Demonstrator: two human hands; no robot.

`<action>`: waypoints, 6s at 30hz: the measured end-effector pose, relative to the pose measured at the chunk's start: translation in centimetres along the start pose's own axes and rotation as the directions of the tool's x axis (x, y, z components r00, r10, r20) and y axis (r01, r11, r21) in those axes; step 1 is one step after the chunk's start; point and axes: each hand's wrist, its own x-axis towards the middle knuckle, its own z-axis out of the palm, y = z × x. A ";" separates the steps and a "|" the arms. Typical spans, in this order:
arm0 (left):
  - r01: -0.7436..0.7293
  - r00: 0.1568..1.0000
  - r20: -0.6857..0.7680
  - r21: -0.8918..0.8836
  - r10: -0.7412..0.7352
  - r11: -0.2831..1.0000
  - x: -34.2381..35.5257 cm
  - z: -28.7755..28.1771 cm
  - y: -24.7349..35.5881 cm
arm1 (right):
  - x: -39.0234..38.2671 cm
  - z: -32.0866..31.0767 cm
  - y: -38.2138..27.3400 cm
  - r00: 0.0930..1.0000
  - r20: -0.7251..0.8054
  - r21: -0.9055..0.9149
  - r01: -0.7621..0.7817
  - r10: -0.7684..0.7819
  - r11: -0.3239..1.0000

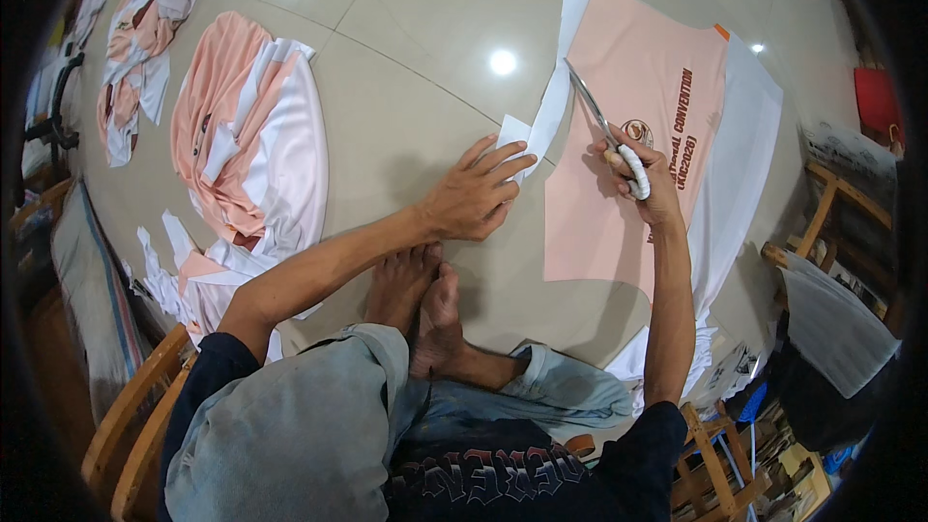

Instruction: The person uses scissors to cut a large piece of white fabric that has a pink paper pattern attached to it. They carefully follow the pattern's outline to trim the fabric, occasionally lifting and repositioning the material to continue cutting along the edges.

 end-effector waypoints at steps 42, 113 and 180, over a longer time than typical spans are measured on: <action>0.104 0.988 -0.108 -0.086 -0.113 0.991 -2.4 -4.6 -4.9 | 1.8 17.3 3.9 0.853 -0.502 0.436 0.389 -0.140 0.811; 0.086 0.990 -0.112 -0.025 -0.089 0.996 -2.8 -4.2 -5.3 | 11.9 10.8 -3.8 0.844 -0.490 0.344 0.417 -0.218 0.841; 0.577 0.738 0.134 -0.634 -0.661 0.515 11.4 0.6 -3.7 | -6.9 12.9 10.2 0.955 -0.277 0.601 0.259 -0.107 0.756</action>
